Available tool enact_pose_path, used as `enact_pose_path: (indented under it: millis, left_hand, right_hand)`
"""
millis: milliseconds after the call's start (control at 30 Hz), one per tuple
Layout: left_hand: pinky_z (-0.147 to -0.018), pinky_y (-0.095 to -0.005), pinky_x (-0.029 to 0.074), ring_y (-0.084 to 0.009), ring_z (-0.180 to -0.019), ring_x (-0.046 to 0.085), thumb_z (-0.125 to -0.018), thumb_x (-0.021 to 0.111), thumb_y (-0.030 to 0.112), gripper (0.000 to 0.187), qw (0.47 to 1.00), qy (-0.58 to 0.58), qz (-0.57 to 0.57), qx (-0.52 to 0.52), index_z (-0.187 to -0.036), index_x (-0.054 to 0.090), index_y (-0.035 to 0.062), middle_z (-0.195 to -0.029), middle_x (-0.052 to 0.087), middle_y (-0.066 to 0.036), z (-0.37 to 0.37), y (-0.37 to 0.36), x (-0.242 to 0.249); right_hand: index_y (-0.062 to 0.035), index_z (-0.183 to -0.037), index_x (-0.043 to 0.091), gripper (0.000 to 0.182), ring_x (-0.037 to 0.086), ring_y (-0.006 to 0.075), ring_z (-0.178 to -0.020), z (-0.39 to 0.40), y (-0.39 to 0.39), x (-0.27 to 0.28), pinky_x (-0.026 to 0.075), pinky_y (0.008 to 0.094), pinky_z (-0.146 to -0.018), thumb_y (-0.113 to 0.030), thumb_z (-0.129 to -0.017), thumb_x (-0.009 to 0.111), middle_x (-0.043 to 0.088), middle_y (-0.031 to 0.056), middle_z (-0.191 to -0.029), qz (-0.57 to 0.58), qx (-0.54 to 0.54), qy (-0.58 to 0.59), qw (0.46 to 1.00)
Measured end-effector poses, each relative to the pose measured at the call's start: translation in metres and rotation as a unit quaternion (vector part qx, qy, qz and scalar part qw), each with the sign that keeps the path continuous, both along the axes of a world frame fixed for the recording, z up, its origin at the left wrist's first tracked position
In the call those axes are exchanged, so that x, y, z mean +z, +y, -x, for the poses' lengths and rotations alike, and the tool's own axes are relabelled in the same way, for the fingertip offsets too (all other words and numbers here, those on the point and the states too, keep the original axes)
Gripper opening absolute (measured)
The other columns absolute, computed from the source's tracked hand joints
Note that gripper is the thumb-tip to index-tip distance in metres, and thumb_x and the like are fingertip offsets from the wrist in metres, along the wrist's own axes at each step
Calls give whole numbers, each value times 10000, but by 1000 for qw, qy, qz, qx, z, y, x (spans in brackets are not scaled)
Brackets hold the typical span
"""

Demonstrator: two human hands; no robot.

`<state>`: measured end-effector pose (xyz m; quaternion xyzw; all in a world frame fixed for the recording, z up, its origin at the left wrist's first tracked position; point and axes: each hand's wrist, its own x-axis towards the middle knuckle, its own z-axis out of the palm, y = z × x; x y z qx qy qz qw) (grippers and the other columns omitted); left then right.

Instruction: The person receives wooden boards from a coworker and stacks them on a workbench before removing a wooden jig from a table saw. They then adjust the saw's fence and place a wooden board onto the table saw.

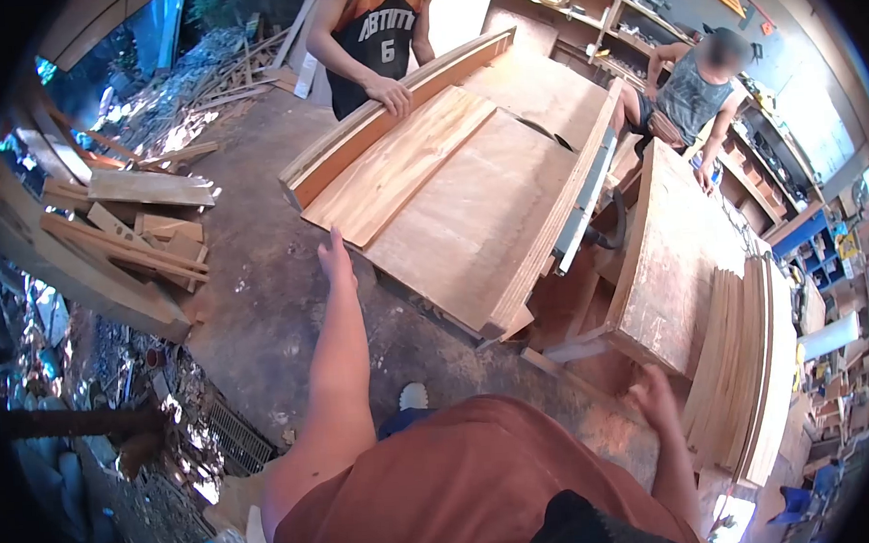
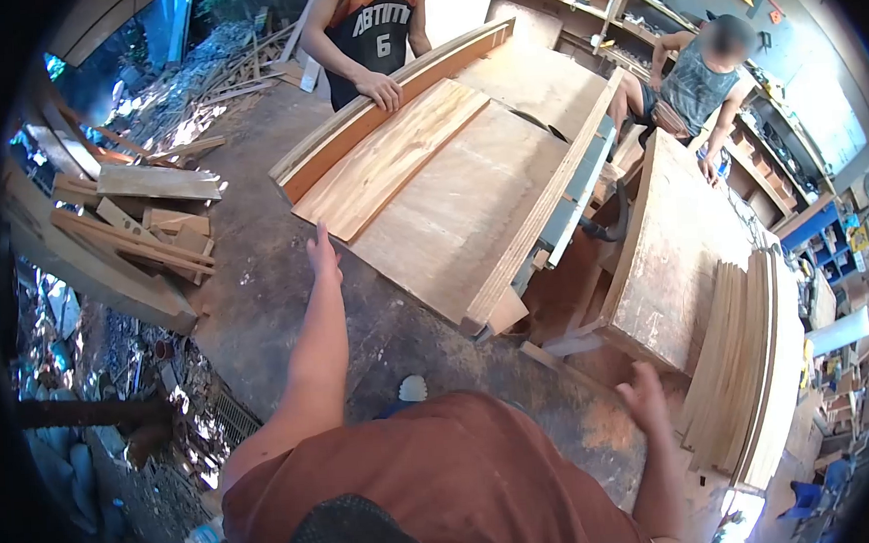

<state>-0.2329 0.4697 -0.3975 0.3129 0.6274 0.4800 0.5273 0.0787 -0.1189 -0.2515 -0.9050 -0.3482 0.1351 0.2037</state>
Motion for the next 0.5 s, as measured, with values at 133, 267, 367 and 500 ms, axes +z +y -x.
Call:
enact_pose_path:
  millis: [133,267,367,500]
  left_hand:
    - [-1013,-406,365,-318,-1241,418,-807,690,375,825,1000,8,22,0,-1359,263,-65,-1386,352,-208,-15,44,9]
    - [-988,-398,395,-301,-1203,459,-791,725,228,780,1000,-21,2,-4,-1354,267,-60,-1347,395,-211,-19,38,17]
    - [-954,-381,437,-280,-1139,516,-820,666,68,664,988,-144,-59,-10,-1352,282,-39,-1307,447,-193,-11,36,9]
    - [-906,-395,484,-281,-1104,540,-822,652,48,639,974,-213,-62,35,-1352,299,-5,-1297,459,-181,4,-2,17]
  right_hand:
    - [-11,-1285,458,599,370,349,-1292,82,7,-40,312,398,-1058,-265,-797,692,435,215,-1347,24,29,74,997]
    - [-17,-1289,455,595,387,351,-1283,117,-3,-38,319,400,-1051,-273,-804,686,448,217,-1338,47,-23,121,991]
    - [-16,-1285,456,579,411,350,-1265,129,-12,-39,334,394,-1037,-272,-815,675,463,216,-1325,30,-71,143,987]
    - [-31,-1279,466,554,452,344,-1227,132,-4,-22,371,390,-1004,-260,-820,672,487,200,-1301,23,-87,122,988]
